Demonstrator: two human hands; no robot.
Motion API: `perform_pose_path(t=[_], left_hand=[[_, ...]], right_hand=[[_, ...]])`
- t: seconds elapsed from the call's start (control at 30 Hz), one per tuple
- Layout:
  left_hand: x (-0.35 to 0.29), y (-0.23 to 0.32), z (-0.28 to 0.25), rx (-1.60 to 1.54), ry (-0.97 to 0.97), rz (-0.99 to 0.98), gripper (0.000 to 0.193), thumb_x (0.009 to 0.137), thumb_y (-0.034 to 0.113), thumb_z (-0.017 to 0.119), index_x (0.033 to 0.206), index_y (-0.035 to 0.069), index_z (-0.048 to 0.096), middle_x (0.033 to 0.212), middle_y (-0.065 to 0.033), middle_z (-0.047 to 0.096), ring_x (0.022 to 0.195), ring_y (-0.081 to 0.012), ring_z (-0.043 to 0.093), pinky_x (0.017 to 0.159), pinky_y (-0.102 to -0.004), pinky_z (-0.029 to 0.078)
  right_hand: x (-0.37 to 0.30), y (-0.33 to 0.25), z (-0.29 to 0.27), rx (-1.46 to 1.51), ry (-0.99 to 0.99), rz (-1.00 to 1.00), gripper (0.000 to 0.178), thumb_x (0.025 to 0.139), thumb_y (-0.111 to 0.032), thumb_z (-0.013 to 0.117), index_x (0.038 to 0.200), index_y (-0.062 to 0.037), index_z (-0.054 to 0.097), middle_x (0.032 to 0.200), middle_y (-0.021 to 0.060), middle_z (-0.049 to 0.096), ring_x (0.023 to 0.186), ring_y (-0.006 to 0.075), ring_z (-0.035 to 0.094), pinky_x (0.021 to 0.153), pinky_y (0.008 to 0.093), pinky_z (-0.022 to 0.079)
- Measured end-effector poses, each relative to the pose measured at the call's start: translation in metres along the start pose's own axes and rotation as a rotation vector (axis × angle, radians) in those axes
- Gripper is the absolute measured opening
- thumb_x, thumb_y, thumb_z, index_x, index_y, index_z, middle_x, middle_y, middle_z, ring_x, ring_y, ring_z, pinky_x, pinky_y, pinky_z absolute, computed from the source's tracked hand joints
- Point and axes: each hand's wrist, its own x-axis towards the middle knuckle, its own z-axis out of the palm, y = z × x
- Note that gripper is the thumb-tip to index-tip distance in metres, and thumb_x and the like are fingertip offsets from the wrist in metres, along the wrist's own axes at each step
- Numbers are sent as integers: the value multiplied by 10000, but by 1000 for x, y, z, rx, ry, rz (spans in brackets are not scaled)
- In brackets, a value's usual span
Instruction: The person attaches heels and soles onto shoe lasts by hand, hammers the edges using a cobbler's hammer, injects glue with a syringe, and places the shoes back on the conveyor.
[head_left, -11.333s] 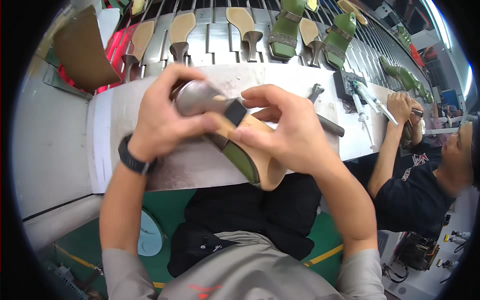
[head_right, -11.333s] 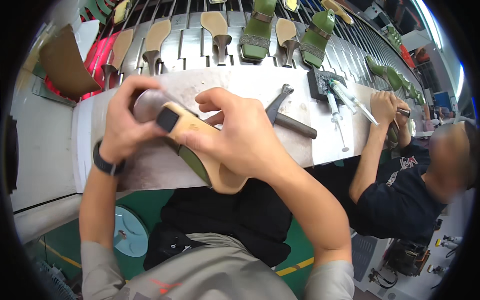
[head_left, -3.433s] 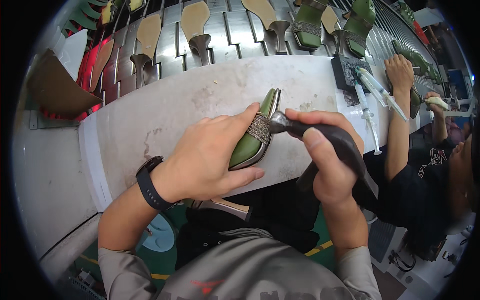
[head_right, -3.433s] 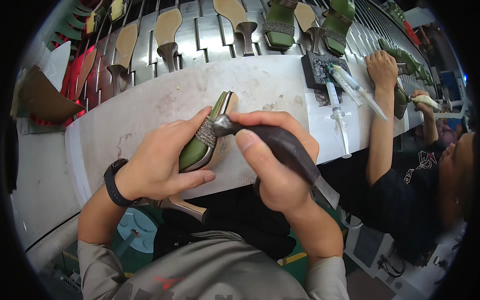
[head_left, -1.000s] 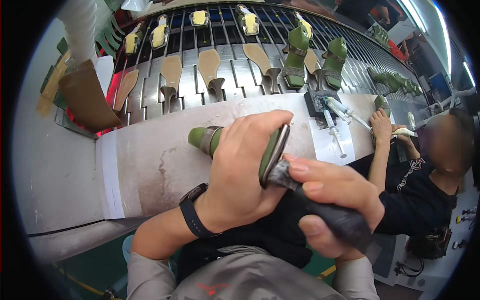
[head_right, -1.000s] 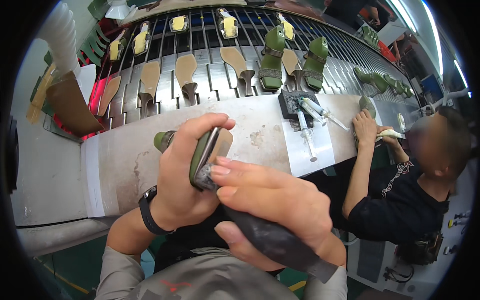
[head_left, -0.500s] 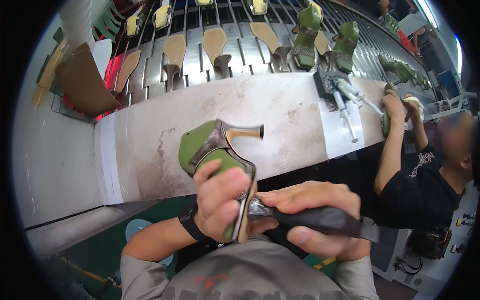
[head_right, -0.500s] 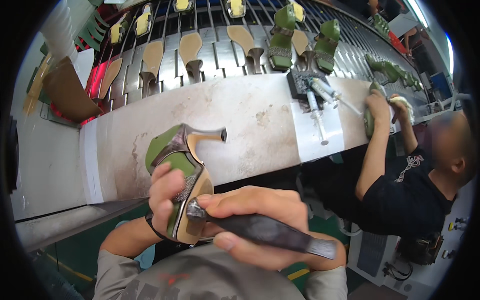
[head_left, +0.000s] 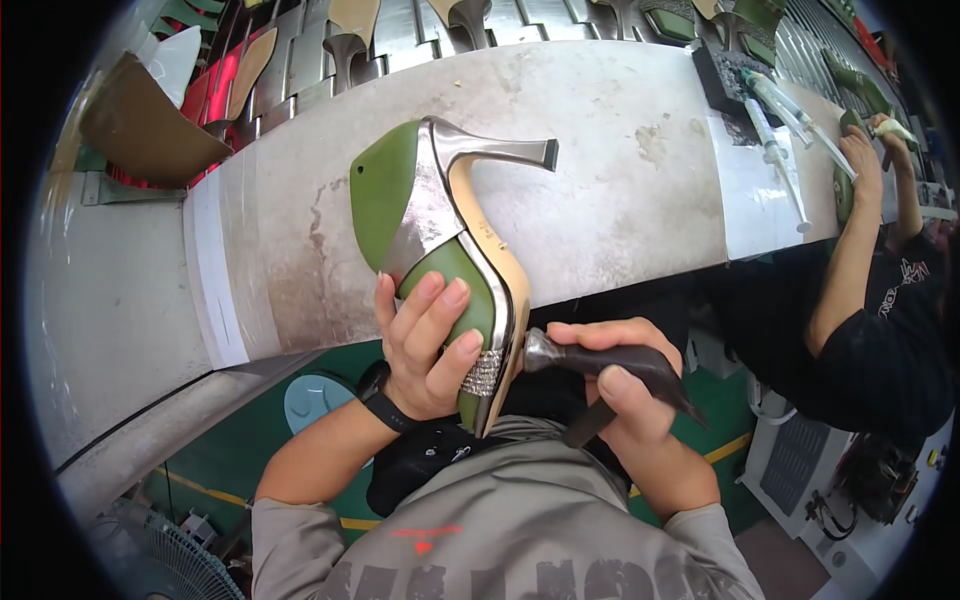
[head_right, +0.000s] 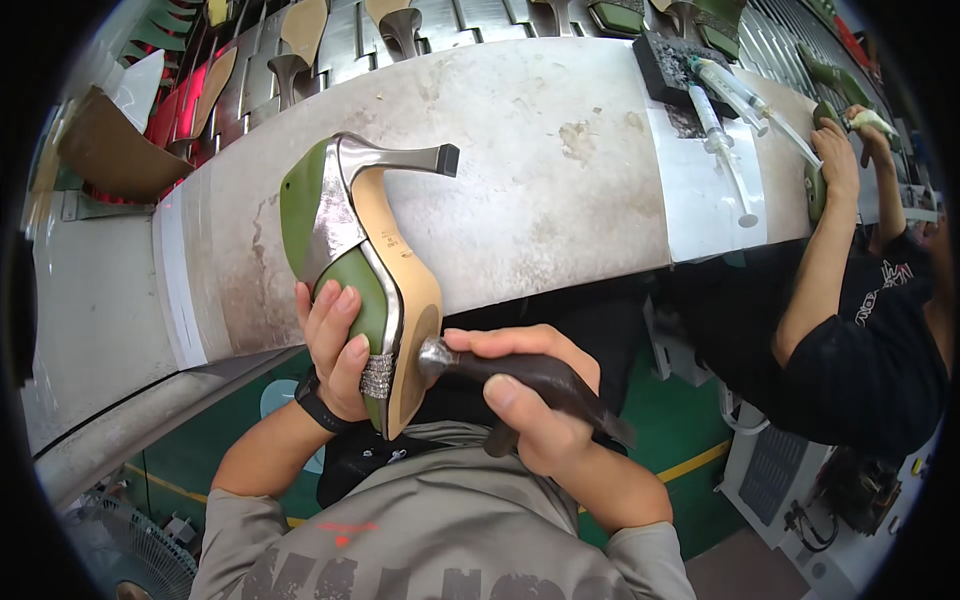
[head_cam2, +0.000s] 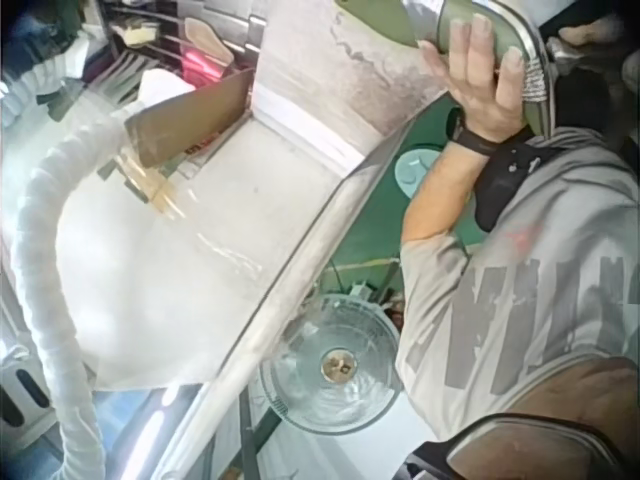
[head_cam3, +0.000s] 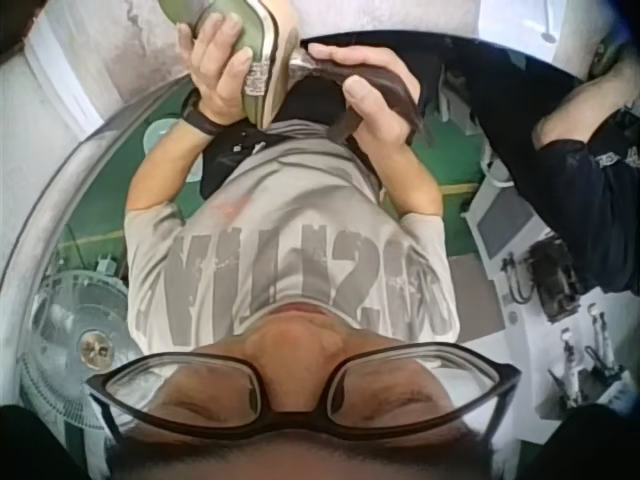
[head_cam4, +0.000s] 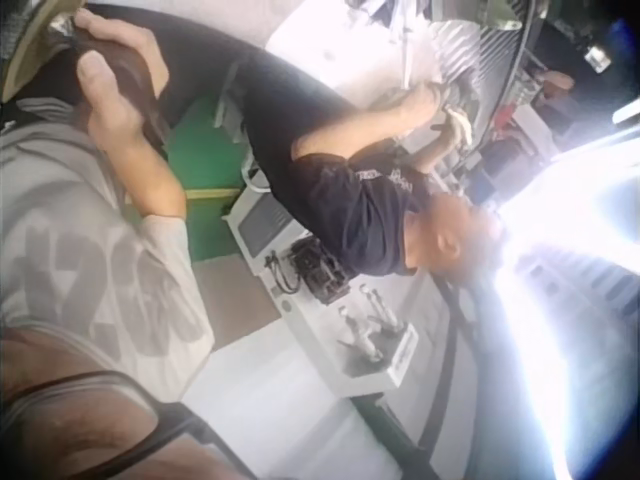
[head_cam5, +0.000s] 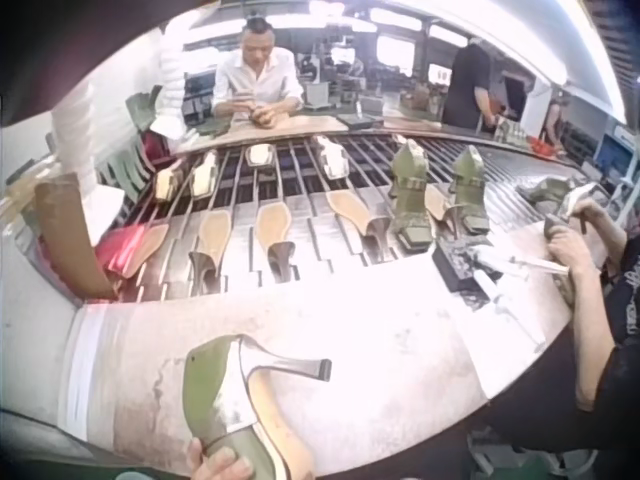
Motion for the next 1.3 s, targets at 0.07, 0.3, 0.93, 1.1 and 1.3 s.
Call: perform_pose_path(t=[0.07, 0.3, 0.93, 1.1, 1.3], left_hand=[[0, 0, -2, 4, -10, -5, 769, 854, 415, 869, 1439, 173, 432, 1460, -167, 567, 1387, -379, 531, 1235, -672, 253], [5, 7, 6, 107, -15, 57, 823, 925, 467, 793, 1514, 111, 341, 1468, -229, 485, 1411, -430, 469, 1222, -696, 256], [2, 23, 26, 58, 96, -86, 324, 1043, 283, 604, 1349, 225, 514, 1408, -101, 592, 1399, -329, 511, 1266, -667, 174], [1, 22, 27, 72, 94, -55, 307, 1060, 310, 578, 1349, 229, 515, 1406, -94, 591, 1408, -323, 497, 1274, -676, 162], [-4, 19, 31, 168, 120, -25, 376, 1026, 366, 643, 1351, 258, 486, 1401, -52, 573, 1410, -301, 485, 1280, -675, 159]], right_hand=[[-1, -23, 2, -113, -79, -7, 329, 945, -78, 703, 1224, 80, 631, 1260, 299, 710, 1212, 349, 699, 1083, 445, 530], [-14, -52, 20, -889, -405, -578, 403, 825, -181, 882, 1114, 28, 695, 1161, 242, 742, 1054, 443, 750, 831, 468, 665], [-17, -54, 53, -1089, -215, -418, 354, 769, -95, 881, 1060, 27, 720, 1149, 226, 753, 1053, 418, 760, 869, 462, 655], [-5, -64, 43, -988, -247, -322, 387, 793, -66, 863, 1102, 59, 667, 1155, 264, 724, 1074, 464, 743, 909, 493, 643], [25, -71, 28, -821, -272, -228, 369, 751, -14, 875, 1066, 69, 703, 1145, 277, 736, 1068, 442, 754, 902, 461, 648]])
